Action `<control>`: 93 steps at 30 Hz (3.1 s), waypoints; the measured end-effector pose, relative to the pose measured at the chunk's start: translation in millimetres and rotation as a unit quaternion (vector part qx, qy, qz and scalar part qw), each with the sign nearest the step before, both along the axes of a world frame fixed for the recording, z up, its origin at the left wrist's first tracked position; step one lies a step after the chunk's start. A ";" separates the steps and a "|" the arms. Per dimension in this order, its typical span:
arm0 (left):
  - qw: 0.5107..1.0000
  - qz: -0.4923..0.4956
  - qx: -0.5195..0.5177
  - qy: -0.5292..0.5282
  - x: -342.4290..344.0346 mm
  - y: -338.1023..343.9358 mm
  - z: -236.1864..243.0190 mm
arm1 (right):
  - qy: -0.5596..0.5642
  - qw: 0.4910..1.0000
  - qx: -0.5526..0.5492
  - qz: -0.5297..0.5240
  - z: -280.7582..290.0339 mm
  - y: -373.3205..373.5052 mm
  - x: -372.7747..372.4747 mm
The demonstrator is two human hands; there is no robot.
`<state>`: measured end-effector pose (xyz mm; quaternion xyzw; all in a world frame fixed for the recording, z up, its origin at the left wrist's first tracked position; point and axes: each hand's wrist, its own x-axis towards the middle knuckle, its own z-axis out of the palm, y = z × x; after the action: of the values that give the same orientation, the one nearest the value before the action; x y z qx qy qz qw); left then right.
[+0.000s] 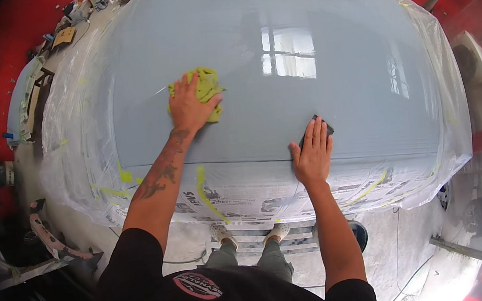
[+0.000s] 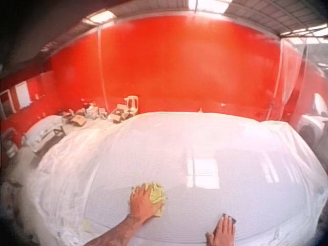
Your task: Wet sanding a masked car panel in a body shop.
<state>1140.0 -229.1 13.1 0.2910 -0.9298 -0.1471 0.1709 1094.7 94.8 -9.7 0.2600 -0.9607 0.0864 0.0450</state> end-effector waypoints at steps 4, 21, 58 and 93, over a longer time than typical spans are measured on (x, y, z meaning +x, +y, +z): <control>0.986 -0.161 -0.006 0.031 -111.0 97.9 12.5 | -0.025 1.000 -0.010 0.006 7.0 2.2 3.9; 0.970 0.239 0.048 0.008 10.0 -225.1 -28.8 | -0.080 0.997 0.016 -0.009 14.1 0.3 -1.4; 0.633 0.168 0.508 0.559 293.6 -72.2 -37.6 | 0.022 0.873 0.150 0.463 17.1 -486.4 24.6; 0.909 0.137 -0.051 0.389 296.1 11.3 -168.0 | 0.062 0.883 0.107 0.452 -16.6 -543.6 33.9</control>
<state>1436.1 -217.8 -154.9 0.3261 -0.7466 -0.1765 0.5524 1128.7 -448.9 -26.3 0.6741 -0.7376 -0.0225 0.0324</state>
